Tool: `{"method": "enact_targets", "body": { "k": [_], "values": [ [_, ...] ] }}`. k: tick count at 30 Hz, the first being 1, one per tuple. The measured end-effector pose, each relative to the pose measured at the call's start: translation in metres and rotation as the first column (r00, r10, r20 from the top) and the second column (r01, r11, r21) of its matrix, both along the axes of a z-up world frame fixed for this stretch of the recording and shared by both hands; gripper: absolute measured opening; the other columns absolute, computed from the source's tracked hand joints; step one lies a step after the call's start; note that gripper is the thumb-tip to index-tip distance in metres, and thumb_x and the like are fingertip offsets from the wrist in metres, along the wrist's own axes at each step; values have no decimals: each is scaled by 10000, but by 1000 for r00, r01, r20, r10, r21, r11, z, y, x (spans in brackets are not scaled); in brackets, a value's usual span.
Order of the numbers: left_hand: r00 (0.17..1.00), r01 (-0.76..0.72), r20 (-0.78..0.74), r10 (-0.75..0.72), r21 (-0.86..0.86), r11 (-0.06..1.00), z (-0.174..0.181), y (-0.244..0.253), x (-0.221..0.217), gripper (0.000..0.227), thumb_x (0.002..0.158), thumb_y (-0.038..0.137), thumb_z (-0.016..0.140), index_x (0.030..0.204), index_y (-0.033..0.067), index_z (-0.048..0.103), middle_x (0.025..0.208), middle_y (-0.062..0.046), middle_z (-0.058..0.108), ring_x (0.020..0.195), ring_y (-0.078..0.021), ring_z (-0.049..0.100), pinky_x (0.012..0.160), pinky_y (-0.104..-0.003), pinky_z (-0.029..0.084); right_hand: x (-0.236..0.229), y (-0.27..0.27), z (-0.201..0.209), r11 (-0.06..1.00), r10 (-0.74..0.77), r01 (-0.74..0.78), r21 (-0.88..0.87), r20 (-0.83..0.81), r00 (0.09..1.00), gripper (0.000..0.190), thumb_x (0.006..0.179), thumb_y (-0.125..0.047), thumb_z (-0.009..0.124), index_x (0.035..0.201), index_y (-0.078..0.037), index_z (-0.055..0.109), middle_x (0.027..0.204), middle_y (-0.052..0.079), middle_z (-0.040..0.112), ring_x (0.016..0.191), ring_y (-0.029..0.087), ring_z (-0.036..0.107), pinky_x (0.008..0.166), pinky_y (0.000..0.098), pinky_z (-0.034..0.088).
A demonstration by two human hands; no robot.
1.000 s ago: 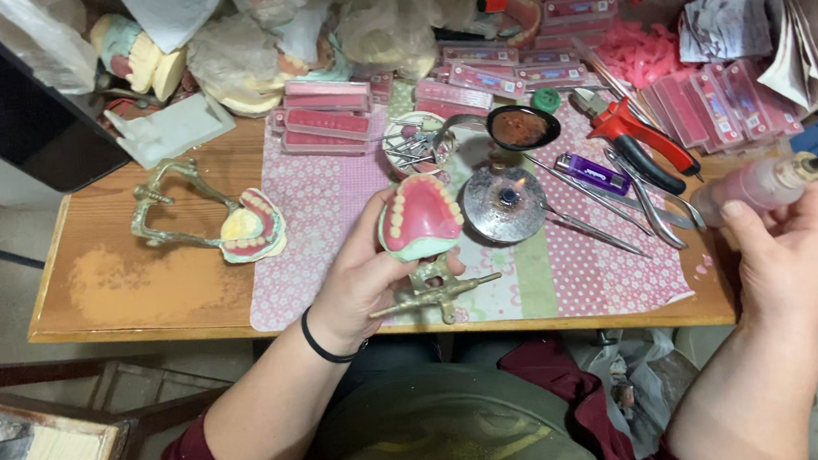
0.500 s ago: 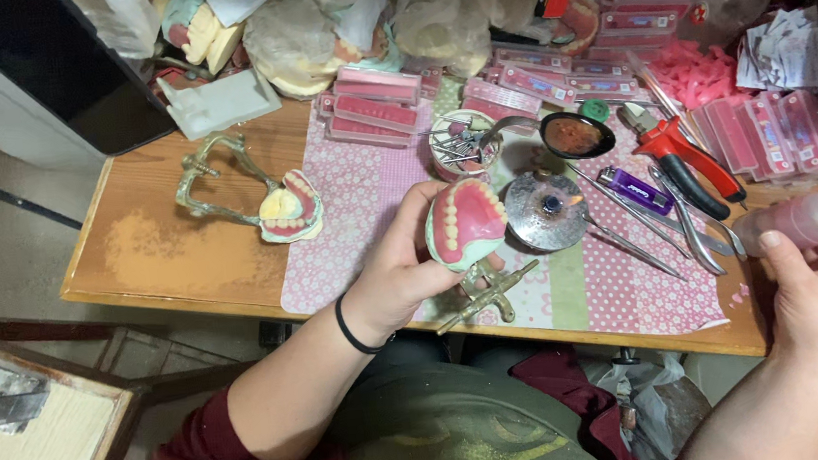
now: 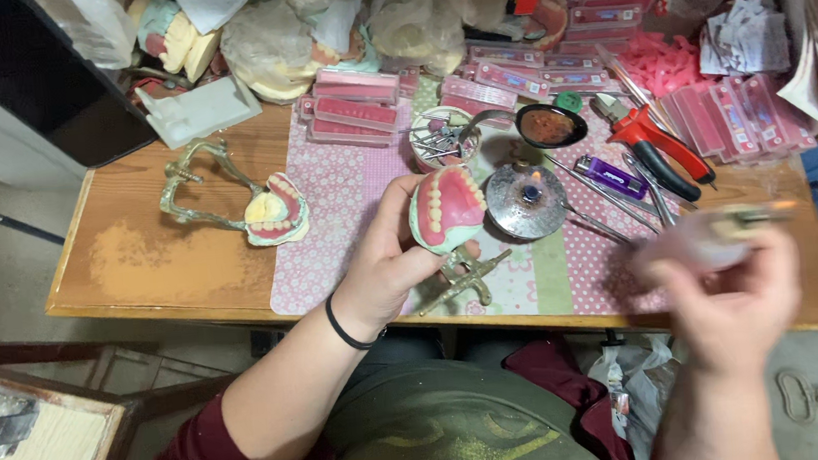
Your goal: The person holds a denture mold and applies a pink liquid from a squeeze bottle to the gum area. They then use a small metal tool to spread and smooth the material on the denture. The person repeats the application and smoothing process on both the upper and lower denture molds.
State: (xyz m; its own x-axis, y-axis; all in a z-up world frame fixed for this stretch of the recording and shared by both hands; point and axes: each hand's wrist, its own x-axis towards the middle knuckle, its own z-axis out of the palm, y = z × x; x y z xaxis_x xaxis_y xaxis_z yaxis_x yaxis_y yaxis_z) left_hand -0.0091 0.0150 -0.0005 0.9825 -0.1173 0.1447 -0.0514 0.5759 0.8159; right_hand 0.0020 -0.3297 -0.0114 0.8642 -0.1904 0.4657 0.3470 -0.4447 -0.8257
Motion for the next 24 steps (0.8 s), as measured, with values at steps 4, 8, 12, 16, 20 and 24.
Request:
{"method": "enact_targets", "body": {
  "k": [4, 8, 12, 16, 20, 24],
  "values": [
    [987, -151, 78, 138, 210, 966, -4, 0, 2, 610, 802, 59, 744, 1350, 65, 476, 1183, -41, 633, 1029, -93, 599, 904, -227, 468, -24, 49, 5, 969, 132, -134, -210, -20, 991, 666, 709, -264, 923, 1235, -29, 588, 1175, 122, 646, 1050, 217, 638, 920, 313, 514],
    [978, -203, 82, 192, 171, 964, 5, -3, 0, 627, 804, -28, 742, 1352, 79, 457, 1155, -130, 686, 952, -158, 699, 785, -273, 607, -29, 89, 13, 946, 320, -323, -14, -107, 941, 753, 606, -187, 977, 1245, 6, 628, 1065, 125, 719, 957, 171, 683, 879, 312, 553],
    [965, -261, 33, 259, 135, 956, -17, -7, 3, 495, 852, -23, 717, 1289, 58, 500, 1062, -199, 756, 758, -188, 744, 612, -279, 668, -26, 109, 28, 905, 423, -418, 76, -72, 903, 781, 599, -135, 1002, 1269, 30, 636, 952, 146, 744, 869, 164, 702, 859, 349, 569],
    [838, -542, 273, 472, 316, 779, 1, 8, 2, 642, 704, -52, 887, 1284, 37, 627, 1223, -199, 663, 1166, -289, 675, 972, -418, 585, -28, 128, 37, 906, 421, -416, 79, -64, 905, 781, 597, -150, 1009, 1264, 28, 644, 917, 144, 732, 808, 171, 696, 817, 342, 572],
    [828, -561, 255, 500, 373, 739, 12, 8, -5, 616, 715, 12, 925, 1206, 19, 554, 1122, -180, 774, 1043, -282, 741, 867, -403, 615, -29, 149, 46, 887, 459, -452, 93, -70, 886, 743, 598, -198, 1021, 1225, -4, 672, 855, 105, 730, 766, 152, 674, 776, 329, 565],
    [805, -589, 284, 521, 489, 644, 25, 6, -11, 619, 693, 8, 930, 1162, 51, 528, 1087, -183, 777, 1043, -383, 755, 866, -482, 625, -28, 167, 51, 895, 447, -446, 30, -84, 891, 710, 593, -264, 1031, 1178, -27, 707, 812, 92, 720, 722, 157, 653, 734, 315, 547]
  ]
}}
